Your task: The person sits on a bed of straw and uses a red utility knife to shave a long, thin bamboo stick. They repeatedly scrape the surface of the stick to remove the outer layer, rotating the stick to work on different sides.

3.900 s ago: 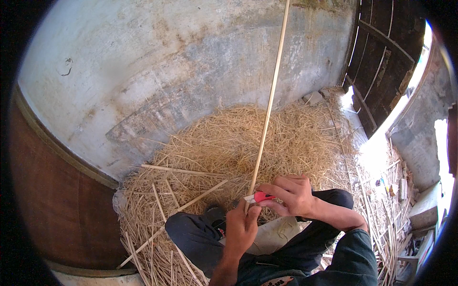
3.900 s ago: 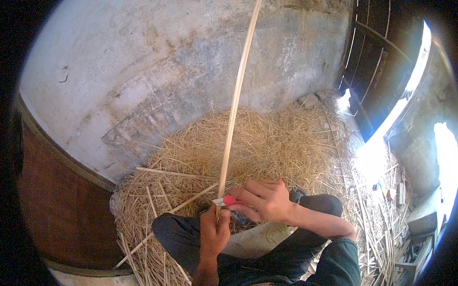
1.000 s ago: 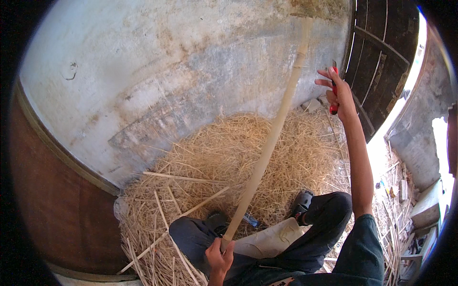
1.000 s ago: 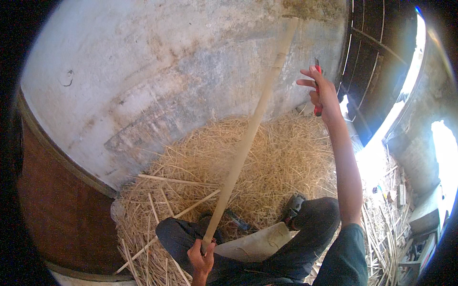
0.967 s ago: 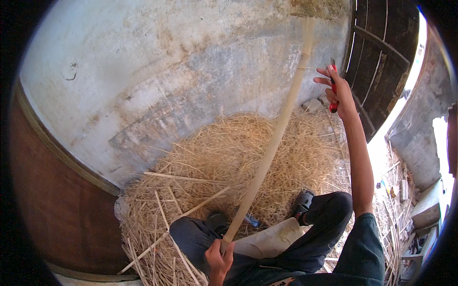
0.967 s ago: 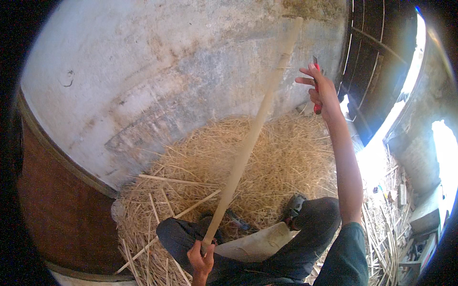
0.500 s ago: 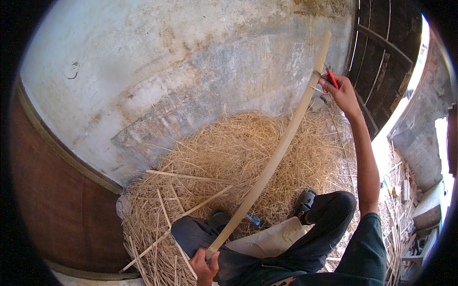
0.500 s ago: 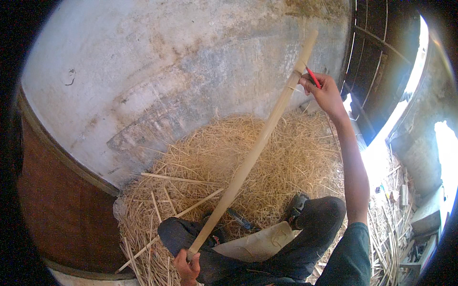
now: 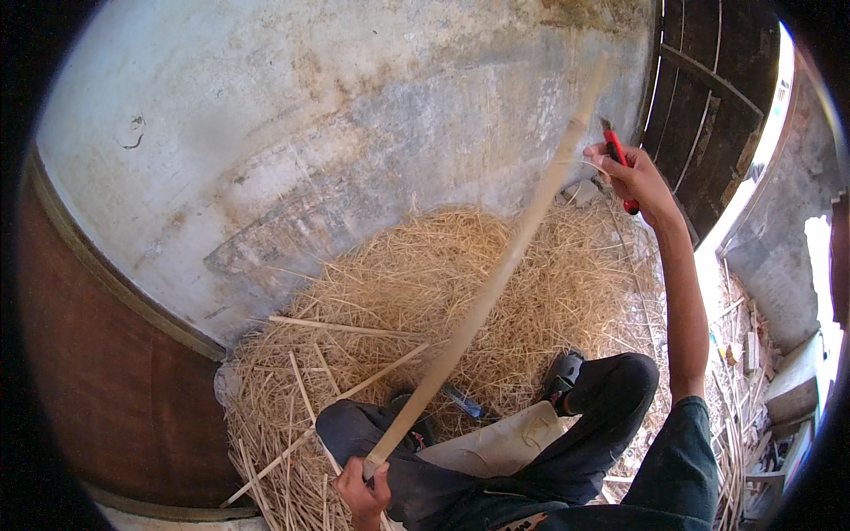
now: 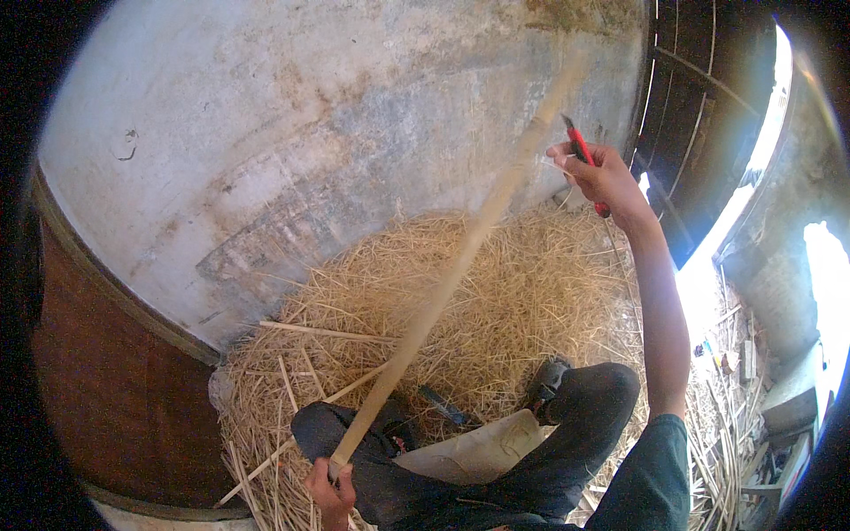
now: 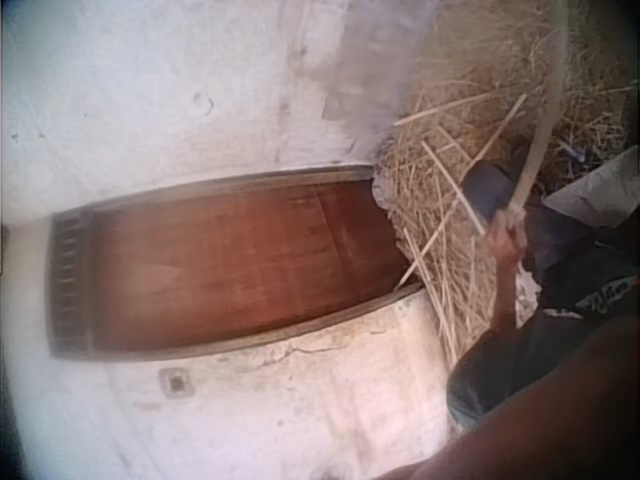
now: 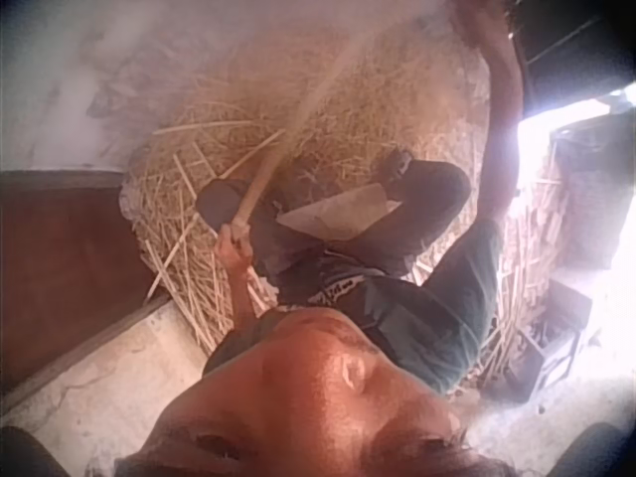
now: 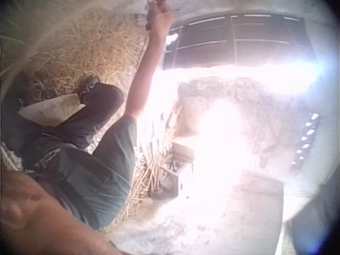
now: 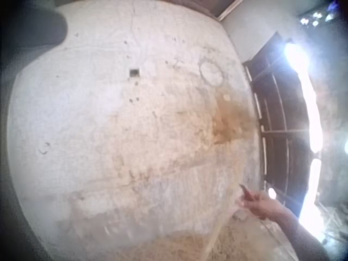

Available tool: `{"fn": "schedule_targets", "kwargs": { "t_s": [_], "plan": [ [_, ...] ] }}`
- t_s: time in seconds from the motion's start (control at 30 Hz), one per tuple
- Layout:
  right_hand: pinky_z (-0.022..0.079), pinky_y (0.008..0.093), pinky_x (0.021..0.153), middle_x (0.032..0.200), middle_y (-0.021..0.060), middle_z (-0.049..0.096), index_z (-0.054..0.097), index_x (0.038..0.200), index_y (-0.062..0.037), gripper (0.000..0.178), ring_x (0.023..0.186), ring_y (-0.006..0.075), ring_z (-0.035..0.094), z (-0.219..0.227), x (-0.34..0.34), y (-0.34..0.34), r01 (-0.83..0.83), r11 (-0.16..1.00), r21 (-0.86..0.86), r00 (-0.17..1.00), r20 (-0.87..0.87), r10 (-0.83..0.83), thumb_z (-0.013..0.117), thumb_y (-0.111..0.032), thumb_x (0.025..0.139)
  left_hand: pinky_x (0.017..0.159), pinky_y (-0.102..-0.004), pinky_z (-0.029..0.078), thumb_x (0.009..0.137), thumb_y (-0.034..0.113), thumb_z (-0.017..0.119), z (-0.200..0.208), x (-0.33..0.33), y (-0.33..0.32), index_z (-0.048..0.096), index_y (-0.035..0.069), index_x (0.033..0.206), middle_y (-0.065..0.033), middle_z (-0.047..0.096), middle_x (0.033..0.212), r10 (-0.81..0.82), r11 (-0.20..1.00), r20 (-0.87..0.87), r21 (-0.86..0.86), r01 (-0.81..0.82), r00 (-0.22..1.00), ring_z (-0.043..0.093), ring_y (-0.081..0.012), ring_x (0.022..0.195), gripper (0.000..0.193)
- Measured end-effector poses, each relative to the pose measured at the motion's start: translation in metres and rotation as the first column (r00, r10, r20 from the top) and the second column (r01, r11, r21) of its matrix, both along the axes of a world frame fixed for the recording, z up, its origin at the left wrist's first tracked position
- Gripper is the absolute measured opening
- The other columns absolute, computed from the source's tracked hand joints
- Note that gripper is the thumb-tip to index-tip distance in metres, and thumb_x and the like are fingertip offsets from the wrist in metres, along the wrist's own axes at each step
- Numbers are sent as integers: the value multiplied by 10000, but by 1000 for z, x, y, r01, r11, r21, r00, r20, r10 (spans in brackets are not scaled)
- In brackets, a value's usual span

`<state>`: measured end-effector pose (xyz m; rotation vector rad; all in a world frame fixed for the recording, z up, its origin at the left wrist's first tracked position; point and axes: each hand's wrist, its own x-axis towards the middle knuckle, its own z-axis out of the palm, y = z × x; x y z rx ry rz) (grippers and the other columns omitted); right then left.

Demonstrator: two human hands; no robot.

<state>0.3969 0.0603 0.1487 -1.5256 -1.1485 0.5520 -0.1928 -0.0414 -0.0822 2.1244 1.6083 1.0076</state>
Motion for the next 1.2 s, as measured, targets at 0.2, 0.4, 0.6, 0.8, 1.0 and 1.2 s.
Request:
{"fn": "schedule_targets", "kwargs": {
  "t_s": [0.2,0.4,0.6,0.8,1.0,1.2],
  "plan": [
    [331,211,543,810,-47,614,747,1172,-48,279,618,21,472,-5,23,-5,-27,994,-108,976,213,50,716,-242,974,531,-430,451,919,305,745,13,-13,7,601,39,839,-125,561,656,59,995,-41,82,-55,997,579,-368,547,312],
    [307,211,514,760,-65,567,716,1241,-49,315,593,14,441,-14,51,-5,12,999,48,982,185,-21,692,-242,993,529,-433,440,921,303,752,14,-18,10,591,34,836,-134,533,673,57,991,-75,127,-47,996,563,-363,550,325],
    [283,197,439,924,-29,502,428,1543,-55,518,539,12,320,-3,88,-22,-135,884,448,704,-585,404,574,-185,1063,516,-426,416,909,334,757,15,-18,15,587,30,812,-134,517,672,9,992,-72,128,0,997,545,-354,543,361],
    [261,178,430,840,-36,409,348,1585,-57,539,545,11,295,0,87,-48,-291,793,534,588,-554,589,525,-176,1089,515,-432,404,918,351,735,11,-29,15,586,22,818,-134,499,677,49,994,-116,108,-36,992,540,-351,554,375],
    [222,165,412,725,-69,387,434,1515,-39,560,526,-17,295,-12,101,-75,-292,919,265,811,-440,385,616,-304,1057,544,-446,411,933,344,711,10,-51,23,563,15,837,-141,493,680,65,978,-163,205,-31,985,529,-360,576,373],
    [403,193,558,741,-39,554,611,1339,-4,472,615,34,492,-38,139,-88,80,996,43,996,-52,-77,680,-345,1020,552,-438,413,935,273,698,37,-59,25,557,6,839,-157,499,681,269,955,-195,178,-236,943,526,-364,575,317]
  ]
}}
